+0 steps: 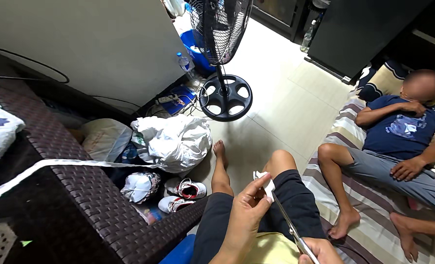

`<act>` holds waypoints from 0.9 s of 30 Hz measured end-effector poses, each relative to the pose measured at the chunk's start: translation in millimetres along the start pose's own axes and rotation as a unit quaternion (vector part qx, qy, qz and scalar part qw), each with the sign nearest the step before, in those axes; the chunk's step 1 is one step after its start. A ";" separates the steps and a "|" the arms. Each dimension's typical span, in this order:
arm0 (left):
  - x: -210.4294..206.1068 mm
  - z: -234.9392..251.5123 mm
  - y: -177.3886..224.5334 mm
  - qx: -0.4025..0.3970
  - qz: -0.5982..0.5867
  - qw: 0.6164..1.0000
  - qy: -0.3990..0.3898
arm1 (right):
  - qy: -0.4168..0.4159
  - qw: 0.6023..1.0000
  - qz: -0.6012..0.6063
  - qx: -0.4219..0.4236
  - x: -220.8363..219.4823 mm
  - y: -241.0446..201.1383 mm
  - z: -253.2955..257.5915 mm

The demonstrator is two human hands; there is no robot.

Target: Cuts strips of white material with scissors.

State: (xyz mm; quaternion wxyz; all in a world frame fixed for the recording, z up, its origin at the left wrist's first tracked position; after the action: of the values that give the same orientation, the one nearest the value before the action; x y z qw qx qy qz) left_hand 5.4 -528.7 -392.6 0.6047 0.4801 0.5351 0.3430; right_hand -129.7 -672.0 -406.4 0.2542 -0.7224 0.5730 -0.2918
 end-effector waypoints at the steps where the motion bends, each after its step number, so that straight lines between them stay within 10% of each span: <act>1: -0.2 -0.4 1.6 -0.018 0.003 1.000 0.003 | -0.004 1.000 0.003 0.008 -0.3 0.2 0.5; 27: -14.9 -6.7 6.2 -0.061 0.002 0.998 -0.034 | -0.017 1.000 0.015 0.006 2.8 -9.0 16.1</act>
State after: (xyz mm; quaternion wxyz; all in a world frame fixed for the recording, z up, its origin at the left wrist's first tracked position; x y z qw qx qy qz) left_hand -3.3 -539.2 -381.8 0.6502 0.4545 0.4914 0.3594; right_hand -111.6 -672.3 -411.0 0.2724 -0.7169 0.5778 -0.2794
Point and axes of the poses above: each hand's wrist, its own z-axis towards the middle knuckle, its own x-axis out of the back of the hand, y = z × x, the point moved 9 cm from there along z, towards the middle knuckle, and after that the axes turned 15 degrees about -x, right-handed, at the moved point
